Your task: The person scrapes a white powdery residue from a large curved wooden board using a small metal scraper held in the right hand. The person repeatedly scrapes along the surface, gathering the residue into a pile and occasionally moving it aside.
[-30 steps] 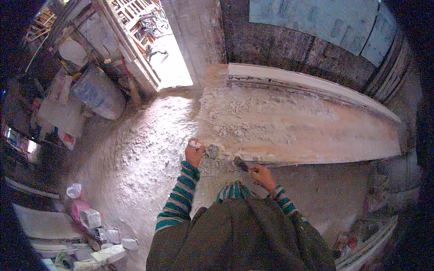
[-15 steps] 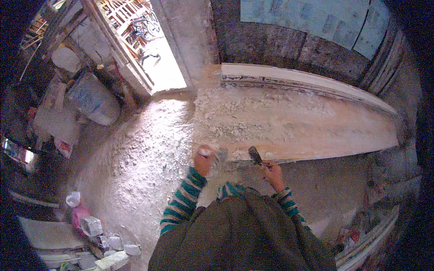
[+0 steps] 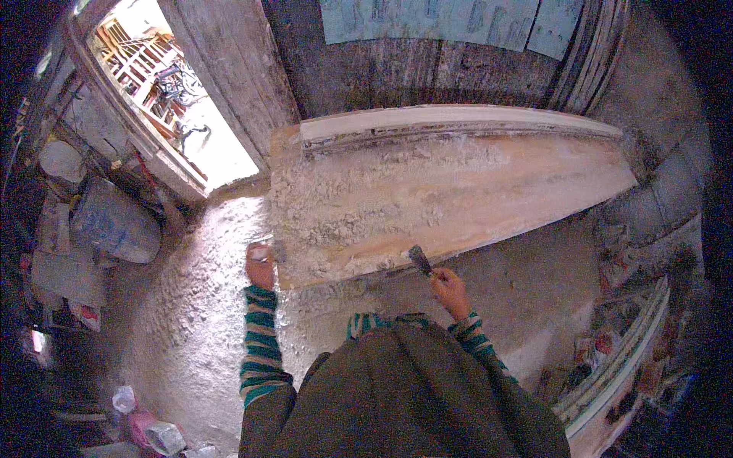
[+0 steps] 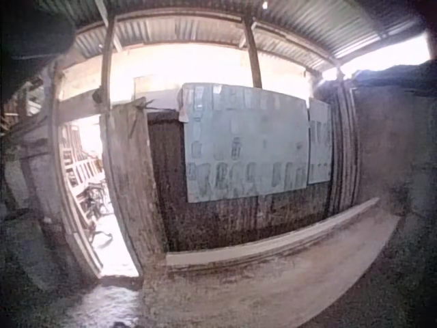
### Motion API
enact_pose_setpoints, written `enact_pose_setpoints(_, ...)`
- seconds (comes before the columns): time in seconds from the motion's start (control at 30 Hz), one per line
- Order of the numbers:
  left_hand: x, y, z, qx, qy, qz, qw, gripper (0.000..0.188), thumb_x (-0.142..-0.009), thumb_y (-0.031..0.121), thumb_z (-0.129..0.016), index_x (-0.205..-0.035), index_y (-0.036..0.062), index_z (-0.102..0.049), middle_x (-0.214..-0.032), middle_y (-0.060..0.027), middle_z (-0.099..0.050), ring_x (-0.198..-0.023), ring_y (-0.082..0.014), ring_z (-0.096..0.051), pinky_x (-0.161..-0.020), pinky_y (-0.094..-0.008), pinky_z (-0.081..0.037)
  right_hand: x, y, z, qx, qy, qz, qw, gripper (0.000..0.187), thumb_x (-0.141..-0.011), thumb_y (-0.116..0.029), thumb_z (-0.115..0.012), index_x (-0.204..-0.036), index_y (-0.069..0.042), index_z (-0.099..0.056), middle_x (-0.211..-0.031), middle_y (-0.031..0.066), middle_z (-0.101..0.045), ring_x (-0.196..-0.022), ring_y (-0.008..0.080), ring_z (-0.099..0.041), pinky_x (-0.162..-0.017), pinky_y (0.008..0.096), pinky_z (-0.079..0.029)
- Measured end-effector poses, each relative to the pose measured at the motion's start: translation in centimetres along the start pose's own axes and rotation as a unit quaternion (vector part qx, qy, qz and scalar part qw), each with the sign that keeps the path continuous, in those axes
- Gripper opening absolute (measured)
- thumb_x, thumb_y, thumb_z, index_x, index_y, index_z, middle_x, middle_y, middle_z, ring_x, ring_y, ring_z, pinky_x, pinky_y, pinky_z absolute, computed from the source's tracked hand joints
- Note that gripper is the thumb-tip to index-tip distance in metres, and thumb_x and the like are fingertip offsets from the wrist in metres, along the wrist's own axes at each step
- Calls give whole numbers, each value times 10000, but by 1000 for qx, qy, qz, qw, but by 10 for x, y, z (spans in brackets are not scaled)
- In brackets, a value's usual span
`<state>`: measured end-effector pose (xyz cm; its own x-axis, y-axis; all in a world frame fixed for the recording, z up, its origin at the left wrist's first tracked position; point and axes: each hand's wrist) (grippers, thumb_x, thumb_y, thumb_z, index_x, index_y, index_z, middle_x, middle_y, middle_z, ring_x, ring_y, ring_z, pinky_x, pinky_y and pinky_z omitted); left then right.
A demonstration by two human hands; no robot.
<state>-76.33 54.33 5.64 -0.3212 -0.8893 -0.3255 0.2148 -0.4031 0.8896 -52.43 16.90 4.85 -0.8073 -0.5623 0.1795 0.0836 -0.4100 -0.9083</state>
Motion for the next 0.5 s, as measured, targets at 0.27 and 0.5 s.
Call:
enact_pose_setpoints(0.27, 91, 78, -258, 248, -89, 31, 964, 219, -758, 40, -653, -912, 78, -502, -780, -22, -551, -711, -135, -533, -645, -277, -464, -55, 2, 53, -28, 25, 19, 999, 232, -838, -176, -594, -1014, -25, -578, -887, 43, -579, -643, 110, -562, -500, 249, -478)
enact_pose_setpoints(0.5, 91, 139, -392, 239, -103, 156, 953, 232, -753, 12, -640, -913, 107, -501, -760, -26, -560, -674, -135, -537, -604, -287, -465, -157, 46, 129, -17, 32, 7, 999, 222, -841, -163, -596, -1023, -36, -577, -806, 36, -562, -549, 105, -548, -461, 244, -463)
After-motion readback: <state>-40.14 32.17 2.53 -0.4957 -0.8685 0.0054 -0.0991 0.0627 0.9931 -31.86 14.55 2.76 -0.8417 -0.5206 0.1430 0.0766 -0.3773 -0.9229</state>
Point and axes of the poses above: each hand's wrist, its own x-axis away from the middle knuckle, its own z-axis out of the back of the hand, y = z × x
